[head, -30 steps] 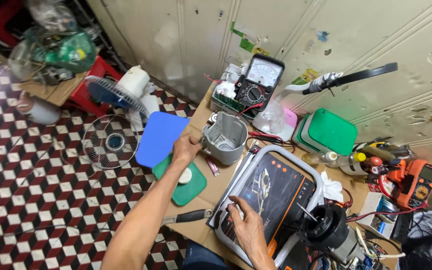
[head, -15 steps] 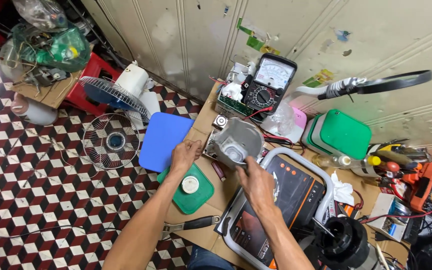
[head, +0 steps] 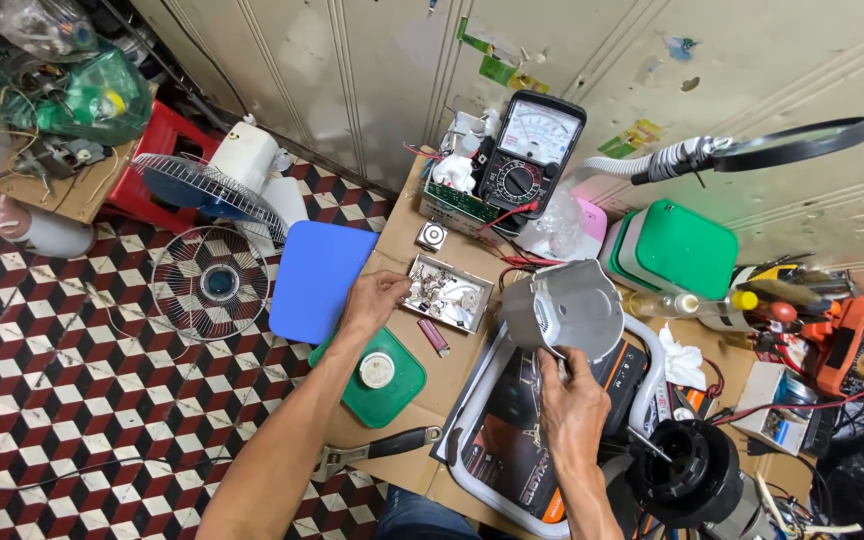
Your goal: The person organizes a cluttered workbench by moving a green plastic container, wiping a surface with a tissue, and rearranging various tools and electronic components. They handle a multimeter, a drill, and a small red container, placing items into more orderly positions.
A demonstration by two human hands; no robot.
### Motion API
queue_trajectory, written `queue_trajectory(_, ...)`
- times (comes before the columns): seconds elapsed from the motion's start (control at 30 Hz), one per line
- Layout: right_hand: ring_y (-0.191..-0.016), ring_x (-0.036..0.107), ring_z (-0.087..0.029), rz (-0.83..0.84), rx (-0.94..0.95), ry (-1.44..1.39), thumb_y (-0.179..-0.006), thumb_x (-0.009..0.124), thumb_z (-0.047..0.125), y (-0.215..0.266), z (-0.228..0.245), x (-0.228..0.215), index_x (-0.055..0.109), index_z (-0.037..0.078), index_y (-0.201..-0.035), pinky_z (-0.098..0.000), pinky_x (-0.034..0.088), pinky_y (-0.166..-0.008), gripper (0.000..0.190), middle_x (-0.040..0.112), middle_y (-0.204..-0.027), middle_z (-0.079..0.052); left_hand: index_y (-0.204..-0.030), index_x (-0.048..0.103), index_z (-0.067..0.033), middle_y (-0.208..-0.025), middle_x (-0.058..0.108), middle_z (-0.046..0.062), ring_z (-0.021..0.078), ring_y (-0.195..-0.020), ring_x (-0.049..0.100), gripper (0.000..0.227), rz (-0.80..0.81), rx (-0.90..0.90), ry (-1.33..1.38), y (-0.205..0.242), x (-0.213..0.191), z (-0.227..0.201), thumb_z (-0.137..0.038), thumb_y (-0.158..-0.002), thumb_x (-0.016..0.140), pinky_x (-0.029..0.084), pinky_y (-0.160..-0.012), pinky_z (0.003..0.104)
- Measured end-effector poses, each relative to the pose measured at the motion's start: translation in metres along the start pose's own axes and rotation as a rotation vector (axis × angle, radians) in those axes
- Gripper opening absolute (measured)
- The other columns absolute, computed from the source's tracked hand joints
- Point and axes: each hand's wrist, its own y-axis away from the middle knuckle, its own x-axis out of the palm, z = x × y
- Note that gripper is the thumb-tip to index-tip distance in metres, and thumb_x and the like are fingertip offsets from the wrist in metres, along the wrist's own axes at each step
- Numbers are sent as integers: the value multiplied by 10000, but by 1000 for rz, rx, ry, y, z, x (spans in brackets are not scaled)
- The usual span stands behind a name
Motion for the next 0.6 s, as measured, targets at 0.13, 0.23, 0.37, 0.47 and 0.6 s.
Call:
queue_trajectory(0.13, -573, 661, -201, -5, -74, 3, -937, 698, 291, -2, -6, 8, 729, 91, -1150, -360, 524, -603, 294, 706, -668, -148, -1197, 744, -33, -904, 770, 84, 136, -744, 660, 312, 99, -60, -67, 7, -1, -17, -224, -969, 651, 532, -669, 296)
queue_trajectory(0.23, -581, 670, -176, 2, -182, -18, -942, 704, 270, 1, 0, 11, 724, 79, -1136, -345, 525, -604, 273, 710, -683, -136, -1216, 761, -45, -971, 763, 117, 165, -806, 644, 306, 82, 181, -307, -13, 7, 31, -203, -1001, 611, 514, -721, 313)
queue_trajectory(0.37, -566, 661, -260, 96, -154, 13, -943, 706, 256, 5, 15, 16, 723, 107, -1166, -370, 525, -598, 269, 699, -669, -173, -1155, 796, -51, -973, 769, 133, 159, -846, 683, 295, 0, 312, -465, -1, 5, 3, -207, -964, 633, 527, -754, 297)
queue_trajectory(0.47, -695, 749, -251, 69, -424, -18, -925, 717, 231, 2, 19, 26, 718, 99, -1112, -373, 547, -609, 229, 750, -793, -155, -1079, 805, -70, -873, 776, 124, 184, -735, 682, 304, -19, -4, -415, 16, -5, -38, -287, -922, 663, 533, -650, 321)
queue_trajectory(0.6, -745, 748, -325, 160, -574, 53, -925, 715, 226, -11, 17, 44, 710, 111, -1110, -409, 569, -634, 218, 752, -892, -154, -1049, 773, -19, -867, 783, 128, 195, -692, 703, 455, -28, -165, -209, 14, -20, -14, -425, -984, 579, 561, -611, 332)
